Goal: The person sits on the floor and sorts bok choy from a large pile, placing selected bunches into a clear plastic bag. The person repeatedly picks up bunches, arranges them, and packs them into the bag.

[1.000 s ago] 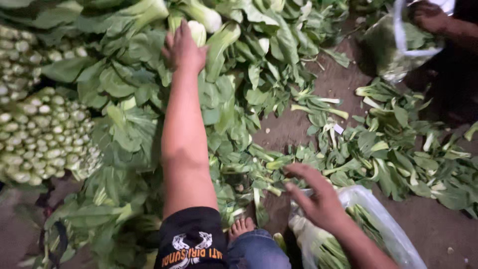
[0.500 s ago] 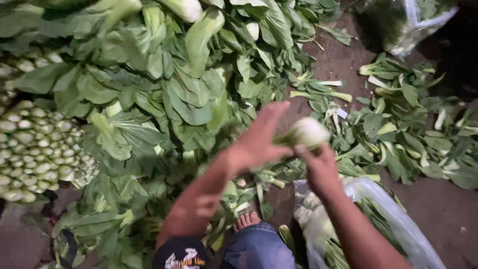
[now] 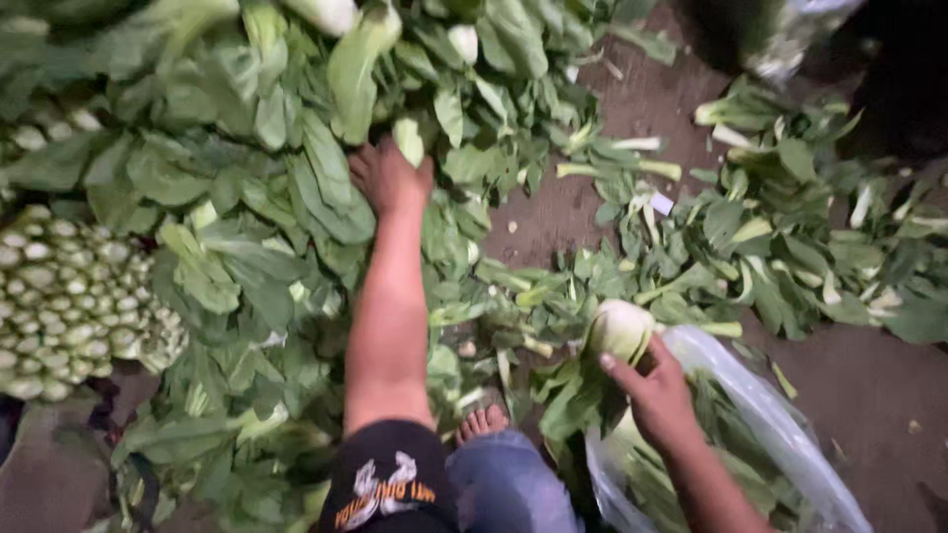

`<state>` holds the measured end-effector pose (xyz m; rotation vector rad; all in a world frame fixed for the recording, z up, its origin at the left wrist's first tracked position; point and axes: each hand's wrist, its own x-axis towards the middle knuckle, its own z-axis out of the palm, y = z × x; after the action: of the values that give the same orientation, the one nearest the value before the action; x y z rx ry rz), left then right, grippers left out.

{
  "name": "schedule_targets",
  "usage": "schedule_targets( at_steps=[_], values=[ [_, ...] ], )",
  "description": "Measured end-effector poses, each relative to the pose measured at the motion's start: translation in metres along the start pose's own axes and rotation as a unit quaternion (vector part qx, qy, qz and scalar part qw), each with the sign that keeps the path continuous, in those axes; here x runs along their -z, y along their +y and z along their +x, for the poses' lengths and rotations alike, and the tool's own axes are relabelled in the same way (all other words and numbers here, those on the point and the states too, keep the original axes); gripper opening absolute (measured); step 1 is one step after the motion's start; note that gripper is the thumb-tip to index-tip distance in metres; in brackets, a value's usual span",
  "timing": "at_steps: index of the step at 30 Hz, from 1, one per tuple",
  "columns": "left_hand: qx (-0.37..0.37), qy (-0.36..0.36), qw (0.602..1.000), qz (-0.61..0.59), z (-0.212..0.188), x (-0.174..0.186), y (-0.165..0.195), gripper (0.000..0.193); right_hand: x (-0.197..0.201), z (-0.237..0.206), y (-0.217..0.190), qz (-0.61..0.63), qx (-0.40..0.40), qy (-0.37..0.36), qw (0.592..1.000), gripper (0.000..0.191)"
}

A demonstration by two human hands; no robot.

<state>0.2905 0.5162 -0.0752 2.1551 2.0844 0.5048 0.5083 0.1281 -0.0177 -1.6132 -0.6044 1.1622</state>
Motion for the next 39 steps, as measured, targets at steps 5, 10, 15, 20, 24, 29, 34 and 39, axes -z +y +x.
schedule_targets(
  at_steps=[5,10,15,20,24,29,34,39],
  values=[
    [-0.113,0.037,0.983,-0.143,-0.073,0.047,-0.003,0.070,-0.007,0.014,-0.022,-0.015,0.065,-0.016,0.998,0.060],
    [-0.038,-0.176,0.896,-0.405,-0.185,0.111,-0.004,0.069,-0.043,0.033,-0.039,-0.035,0.134,-0.059,0.989,0.067],
    [-0.018,-0.265,0.713,-0.649,-0.234,0.134,-0.008,0.092,-0.073,0.020,-0.040,0.043,0.140,-0.168,0.975,0.064],
    [0.086,-0.378,0.607,-0.694,-0.267,0.143,-0.044,0.072,-0.092,-0.001,-0.028,0.078,0.085,-0.244,0.963,0.068],
    [0.150,-0.270,0.614,-0.727,-0.300,0.146,-0.066,0.077,-0.119,-0.011,-0.014,-0.103,0.170,-0.201,0.959,0.062],
    [0.191,-0.206,0.543,-0.791,-0.315,0.152,-0.082,0.072,-0.166,-0.006,-0.002,-0.188,0.292,-0.248,0.904,0.056],
    [0.248,-0.136,0.375,-0.883,-0.323,0.166,-0.109,0.076,-0.224,0.004,-0.003,-0.247,0.264,-0.356,0.862,0.059],
    [0.292,-0.074,0.539,-0.787,-0.337,0.171,-0.180,0.076,-0.290,0.023,-0.043,-0.255,0.091,-0.513,0.814,0.054]
  ],
)
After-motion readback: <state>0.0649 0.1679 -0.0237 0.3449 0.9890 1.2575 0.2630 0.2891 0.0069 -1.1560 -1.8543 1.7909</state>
